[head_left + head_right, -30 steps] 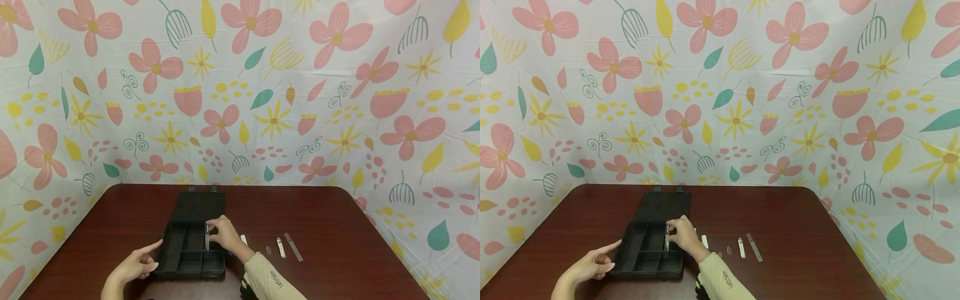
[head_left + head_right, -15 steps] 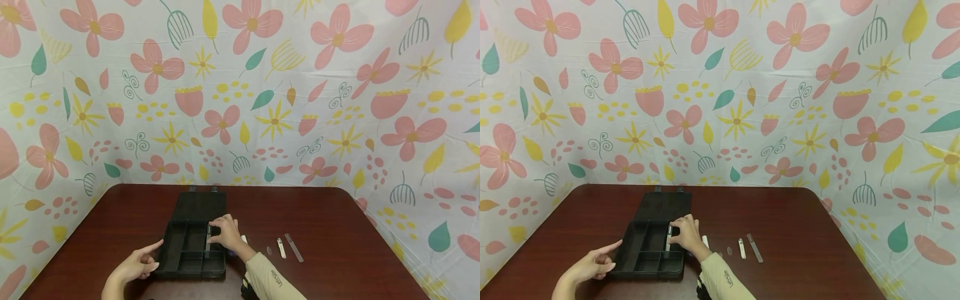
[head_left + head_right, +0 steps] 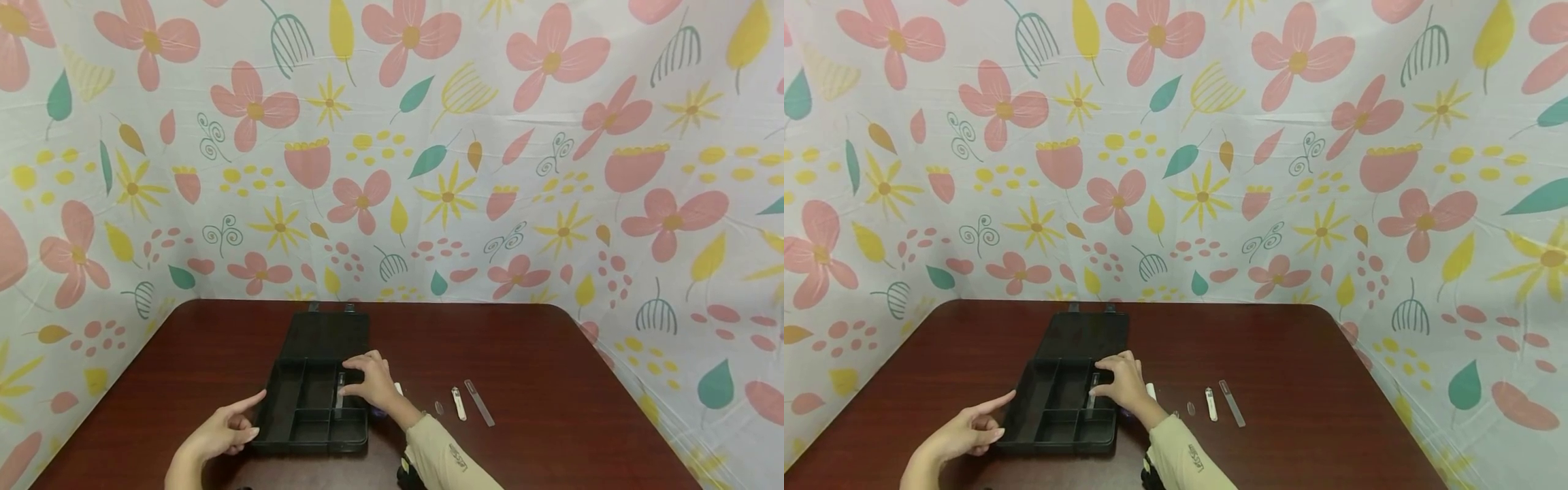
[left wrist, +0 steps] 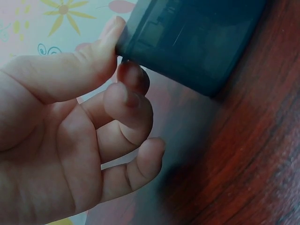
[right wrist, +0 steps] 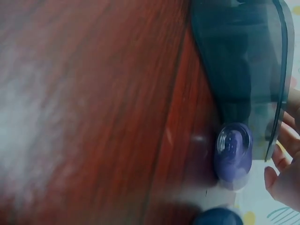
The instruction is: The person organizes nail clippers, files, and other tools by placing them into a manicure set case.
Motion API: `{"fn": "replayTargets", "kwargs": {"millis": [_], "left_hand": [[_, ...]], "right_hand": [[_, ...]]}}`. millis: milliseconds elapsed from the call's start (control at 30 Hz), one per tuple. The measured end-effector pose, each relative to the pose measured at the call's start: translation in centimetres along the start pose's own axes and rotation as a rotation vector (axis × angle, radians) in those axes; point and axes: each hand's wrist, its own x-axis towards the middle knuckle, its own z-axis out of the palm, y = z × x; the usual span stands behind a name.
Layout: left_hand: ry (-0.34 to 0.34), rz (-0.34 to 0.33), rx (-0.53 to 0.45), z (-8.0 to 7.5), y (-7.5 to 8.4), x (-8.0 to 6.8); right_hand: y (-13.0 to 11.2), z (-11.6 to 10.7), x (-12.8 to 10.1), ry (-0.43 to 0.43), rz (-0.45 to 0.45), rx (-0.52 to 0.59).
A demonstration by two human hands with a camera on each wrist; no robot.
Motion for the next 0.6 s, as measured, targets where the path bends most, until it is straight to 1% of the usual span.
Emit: {"fn": "replayTargets", "kwargs": {"millis": [133, 233, 333, 600], "left_hand": [[-0.003, -0.007, -0.005, 0.0, 0.0, 0.0], [0.000, -0.010, -0.009, 0.0, 0.1, 0.1], [0.003, -0.009, -0.005, 0.0, 0.1, 0.1], [-0.010, -0.023, 0.012, 0.1, 0.1, -0.1]], "right_hand": [[0.4, -0.4, -0.4, 0.045, -0.041, 0.070], [0.7, -0.8, -0.6, 0.058, -0.037, 0.130], [0.8, -1.3, -0.9, 0.052, -0.025, 0.178], [0.8, -2.3, -2.0, 0.058, -0.018, 0.229]]}}
